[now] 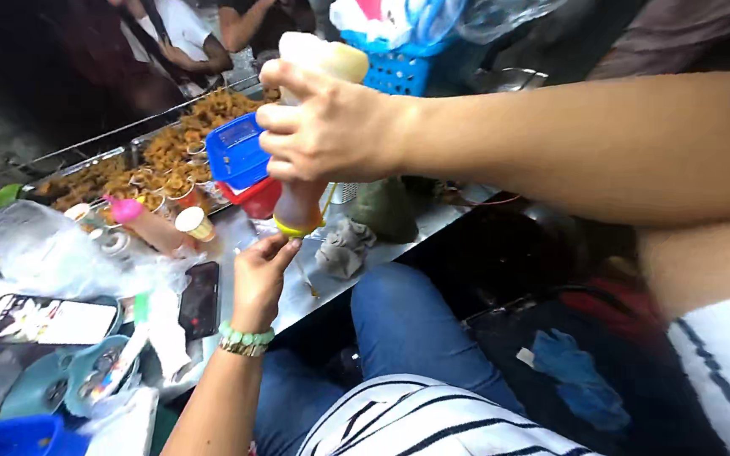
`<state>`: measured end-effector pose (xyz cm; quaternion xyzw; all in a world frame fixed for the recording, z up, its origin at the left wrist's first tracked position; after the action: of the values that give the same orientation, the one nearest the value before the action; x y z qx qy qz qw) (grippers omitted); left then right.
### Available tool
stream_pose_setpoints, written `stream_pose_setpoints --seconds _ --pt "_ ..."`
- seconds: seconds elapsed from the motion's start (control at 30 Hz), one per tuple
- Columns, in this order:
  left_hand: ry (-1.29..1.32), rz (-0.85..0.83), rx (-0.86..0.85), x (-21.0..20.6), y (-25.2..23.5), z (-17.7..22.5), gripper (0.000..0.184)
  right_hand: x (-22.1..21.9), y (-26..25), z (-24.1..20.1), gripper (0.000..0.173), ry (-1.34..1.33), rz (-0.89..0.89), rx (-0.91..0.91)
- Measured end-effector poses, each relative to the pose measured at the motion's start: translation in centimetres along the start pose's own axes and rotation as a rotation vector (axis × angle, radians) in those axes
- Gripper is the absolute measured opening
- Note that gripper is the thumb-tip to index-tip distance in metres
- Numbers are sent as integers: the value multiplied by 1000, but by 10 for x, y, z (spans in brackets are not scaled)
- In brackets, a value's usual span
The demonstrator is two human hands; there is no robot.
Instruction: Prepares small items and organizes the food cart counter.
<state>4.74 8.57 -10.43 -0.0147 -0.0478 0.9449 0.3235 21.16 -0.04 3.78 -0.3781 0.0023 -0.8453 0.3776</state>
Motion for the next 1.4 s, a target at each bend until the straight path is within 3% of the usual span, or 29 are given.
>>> stream_pose_setpoints --seconds 0.27,0.37,0.43,0.53,0.63,0.77,0.87,0.97,1.0,1.03,1.1,1.17,1.2,1.27,1.4 --pt "-52 -23 -8 9 -5 1 7 -32 14 6 16 -63 62 -139" --pt "-196 -33 -38 22 -4 6 7 -67 25 1 36 -185 -14 -290" --pt "-313 -19 -67 37 -2 11 10 -97 31 -15 58 -323 -57 -422" --pt "-347 60 -63 59 6 18 12 -140 26 -62 76 -637 -104 -625" --pt "-98 114 -34 73 18 18 5 -182 7 -108 83 -1066 -242 -815" --pt "129 87 -92 75 31 10 5 -221 -13 -151 90 -1397 -209 -1054" --pt "169 77 -136 71 38 5 10 -220 -13 -141 78 -1304 -385 -1043" --pt "178 74 -181 67 36 -2 10 -181 -5 -115 67 -1070 -804 -808" --pt "167 70 -191 64 34 -3 9 -160 -5 -110 64 -1051 -850 -742" --pt "155 59 -193 60 32 -6 9 -139 -4 -110 61 -1110 -775 -678" --pt "150 21 -203 49 27 -12 9 -116 -3 -123 49 -1351 -417 -550" --pt "133 -15 -239 41 21 -18 13 -117 -7 -147 27 -1498 -63 -584" --pt "95 -27 -262 43 16 -20 18 -119 -10 -155 26 -1474 31 -643" --pt "-143 -3 -250 68 -1 -21 34 -125 -9 -161 31 -1362 78 -698" --pt "-801 287 81 171 -38 -39 52 -133 1 -165 33 -1339 95 -759"
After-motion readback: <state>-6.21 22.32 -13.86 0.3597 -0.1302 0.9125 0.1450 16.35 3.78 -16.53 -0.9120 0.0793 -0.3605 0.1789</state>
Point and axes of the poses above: each hand's wrist, its own y-axis away from the middle knuckle, its own x-axis out of the back of the hand, z = x × y, the point moved 2 cm from there along -y, towards the middle knuckle, and after that the axes turned 9 degrees about y, right-handed, at the moved point
